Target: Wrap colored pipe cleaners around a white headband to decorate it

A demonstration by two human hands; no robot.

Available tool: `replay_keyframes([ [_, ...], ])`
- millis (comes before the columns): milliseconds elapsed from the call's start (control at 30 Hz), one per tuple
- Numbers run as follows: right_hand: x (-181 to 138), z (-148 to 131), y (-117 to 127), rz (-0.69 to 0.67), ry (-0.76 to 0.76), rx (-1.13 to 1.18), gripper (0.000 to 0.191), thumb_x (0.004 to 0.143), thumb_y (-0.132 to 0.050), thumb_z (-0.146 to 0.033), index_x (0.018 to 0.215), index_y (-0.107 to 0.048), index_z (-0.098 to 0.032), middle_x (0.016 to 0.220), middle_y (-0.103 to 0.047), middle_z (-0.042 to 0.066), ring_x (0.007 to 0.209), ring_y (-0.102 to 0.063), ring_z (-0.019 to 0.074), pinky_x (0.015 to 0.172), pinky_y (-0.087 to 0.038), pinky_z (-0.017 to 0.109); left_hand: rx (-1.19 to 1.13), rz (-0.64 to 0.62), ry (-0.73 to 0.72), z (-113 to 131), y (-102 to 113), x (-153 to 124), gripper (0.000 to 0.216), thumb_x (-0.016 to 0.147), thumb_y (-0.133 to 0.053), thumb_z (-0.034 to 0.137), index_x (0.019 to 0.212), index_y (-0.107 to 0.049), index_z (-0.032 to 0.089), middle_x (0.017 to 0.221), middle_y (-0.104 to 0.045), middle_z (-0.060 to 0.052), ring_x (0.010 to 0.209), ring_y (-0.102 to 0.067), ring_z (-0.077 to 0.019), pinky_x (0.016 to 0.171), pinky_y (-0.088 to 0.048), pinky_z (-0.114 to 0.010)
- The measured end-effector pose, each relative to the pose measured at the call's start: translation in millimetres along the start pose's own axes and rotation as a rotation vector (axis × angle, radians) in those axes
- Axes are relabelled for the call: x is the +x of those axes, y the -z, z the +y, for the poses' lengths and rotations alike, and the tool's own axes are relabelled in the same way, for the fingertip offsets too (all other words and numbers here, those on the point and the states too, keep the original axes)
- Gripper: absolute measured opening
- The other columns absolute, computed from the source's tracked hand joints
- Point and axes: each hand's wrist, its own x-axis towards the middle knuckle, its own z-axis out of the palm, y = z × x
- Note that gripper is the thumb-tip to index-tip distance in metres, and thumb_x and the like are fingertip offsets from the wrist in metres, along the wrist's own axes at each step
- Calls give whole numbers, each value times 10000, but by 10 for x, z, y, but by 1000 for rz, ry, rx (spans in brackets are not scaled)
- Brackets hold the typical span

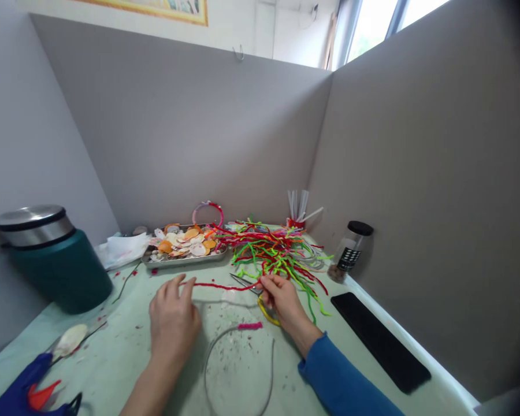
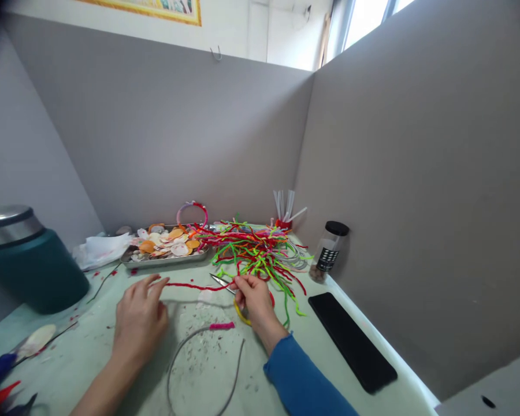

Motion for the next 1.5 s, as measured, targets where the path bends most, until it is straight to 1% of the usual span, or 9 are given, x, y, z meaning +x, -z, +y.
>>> replay_keyframes([
  [100, -105, 5, -149, -76, -34, -43, 291, 707, -625, -427, 682, -627, -137, 427, -525, -36, 340, -379, 55, 345, -234, 172, -176, 15, -258, 185, -18, -73, 325, 781, -455, 120, 1072, -586, 182, 1132, -566, -111, 1106, -457, -264, 954, -327, -423],
  [167, -169, 4, -230, -128, -42, -64, 277, 709, -622, -416, 696, -629, -139, 425, -530, -37, 346, -384, 55, 350, -237, 167, -306, -61, -309, 275, -60, -119, 268, 816, -455, 171, 1047, -590, 190, 1078, -592, -103, 1040, -501, -244, 915, -363, -396],
  [333, -256, 61, -336, -210, -30, -147, 202, 726, -609, -352, 734, -620, -150, 430, -505, -56, 365, -394, 66, 373, -275, 174, -530, -251, -151, 348, -137, -185, 203, 849, -449, 255, 953, -609, 185, 892, -646, -81, 815, -577, -198, 739, -419, -292],
  [533, -255, 105, -340, -176, 153, -304, 127, 713, -632, -276, 670, -603, -159, 554, -532, -39, 492, -446, 86, 465, -349, 194, -710, -364, 42, 375, -139, -189, 180, 831, -449, 268, 880, -598, 180, 633, -578, 4, 567, -505, -136, 559, -354, -227],
  [867, -228, 28, -288, -296, -54, -66, 262, 779, -562, -419, 722, -530, -166, 451, -425, -80, 374, -303, 53, 373, -196, 183, -1058, -600, 206, 330, -236, -176, 203, 784, -485, 309, 817, -592, 140, 557, -434, 42, 522, -371, -105, 501, -290, -210],
  [1133, -250, 19, -330, -189, -29, -142, 209, 732, -596, -333, 656, -474, -181, 447, -381, -90, 398, -293, 65, 394, -211, 194, -1012, -533, 236, 357, -210, -157, 252, 771, -527, 372, 722, -588, 133, 574, -442, 32, 548, -367, -103, 522, -288, -210],
  [1267, -265, 59, -343, -155, 138, -256, 194, 744, -591, -314, 648, -501, -171, 527, -427, -63, 480, -352, 82, 461, -278, 205, -907, -478, 284, 297, -281, -166, 261, 754, -546, 374, 663, -592, 133, 531, -410, 40, 522, -338, -96, 499, -253, -211],
  [1367, -252, 94, -332, -146, 214, -300, 178, 751, -589, -317, 680, -529, -165, 579, -447, -50, 526, -379, 92, 493, -301, 211, -927, -514, 305, 280, -296, -161, 256, 737, -563, 370, 676, -613, 127, 521, -399, 43, 507, -316, -89, 483, -227, -211],
  [1500, -226, 101, -310, -130, 127, -264, 206, 747, -590, -349, 680, -510, -171, 519, -400, -73, 457, -324, 79, 442, -258, 207, -1063, -582, 343, 304, -270, -140, 272, 715, -581, 380, 753, -623, 114, 536, -400, 48, 499, -304, -81, 475, -219, -205],
])
